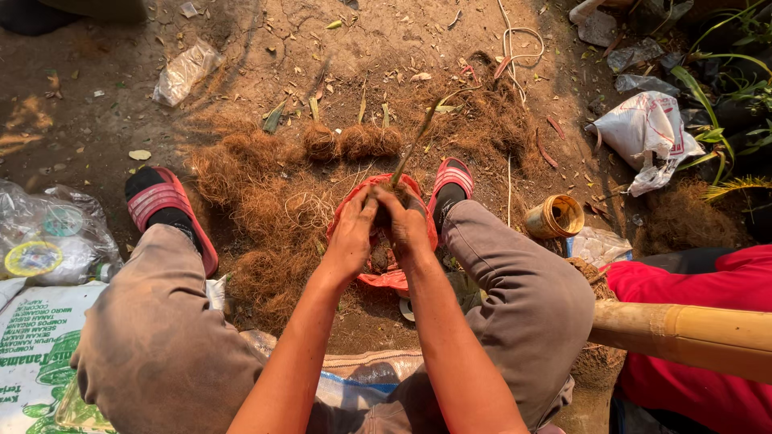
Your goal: The person sits on the ground and wraps coconut fiber around small plant seedlings, securing them with twine. The wrapped seedlings are placed into a red bag.
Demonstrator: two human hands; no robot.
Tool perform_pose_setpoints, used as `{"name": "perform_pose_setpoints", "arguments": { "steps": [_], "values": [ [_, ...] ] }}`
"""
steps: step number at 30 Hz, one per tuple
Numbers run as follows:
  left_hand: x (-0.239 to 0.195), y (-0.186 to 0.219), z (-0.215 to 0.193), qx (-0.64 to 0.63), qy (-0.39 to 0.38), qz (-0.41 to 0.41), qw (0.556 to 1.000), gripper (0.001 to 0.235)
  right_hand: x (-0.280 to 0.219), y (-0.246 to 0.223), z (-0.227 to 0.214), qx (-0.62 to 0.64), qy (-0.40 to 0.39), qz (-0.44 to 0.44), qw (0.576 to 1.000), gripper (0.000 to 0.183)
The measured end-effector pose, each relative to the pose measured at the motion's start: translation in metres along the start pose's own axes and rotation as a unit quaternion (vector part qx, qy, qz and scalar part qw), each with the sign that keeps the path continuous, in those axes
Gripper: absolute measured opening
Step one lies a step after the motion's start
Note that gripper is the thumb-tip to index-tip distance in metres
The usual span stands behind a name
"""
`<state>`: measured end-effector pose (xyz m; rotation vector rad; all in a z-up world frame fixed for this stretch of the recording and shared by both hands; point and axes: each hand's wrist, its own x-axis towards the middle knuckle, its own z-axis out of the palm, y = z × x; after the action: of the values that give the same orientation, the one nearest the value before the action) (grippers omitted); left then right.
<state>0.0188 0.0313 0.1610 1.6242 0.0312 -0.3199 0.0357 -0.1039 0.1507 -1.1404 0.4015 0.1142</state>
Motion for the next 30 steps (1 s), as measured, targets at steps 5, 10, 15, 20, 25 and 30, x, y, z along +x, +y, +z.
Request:
{"name": "perform_pose_setpoints", "arguments": {
  "steps": [5,10,15,20,25,30],
  "values": [
    [0.017,0.006,-0.016,-0.143,0.067,-0.018,0.987,0.074,0.021,0.01,-0.013,0.046,-0.159,-0.02,0.986,0.067],
    [0.02,0.005,-0.031,-0.075,0.145,-0.041,0.986,0.055,0.082,0.066,-0.068,-0.076,0.053,0.085,0.992,0.059],
    [0.018,0.004,-0.028,-0.049,0.17,-0.001,0.984,0.055,0.107,0.178,-0.127,-0.408,0.1,0.064,0.905,0.033],
    [0.02,-0.009,-0.021,-0.079,0.181,-0.04,0.979,0.054,0.1,0.232,-0.133,-0.622,0.046,-0.268,0.735,0.064],
    [0.021,-0.034,-0.016,-0.01,0.223,0.014,0.975,0.052,0.094,0.208,-0.107,-0.731,-0.002,-0.176,0.66,0.06],
    [0.029,-0.051,-0.01,-0.031,0.204,-0.119,0.971,0.061,0.064,0.193,-0.103,-0.721,0.021,-0.116,0.683,0.04]
  ]
}}
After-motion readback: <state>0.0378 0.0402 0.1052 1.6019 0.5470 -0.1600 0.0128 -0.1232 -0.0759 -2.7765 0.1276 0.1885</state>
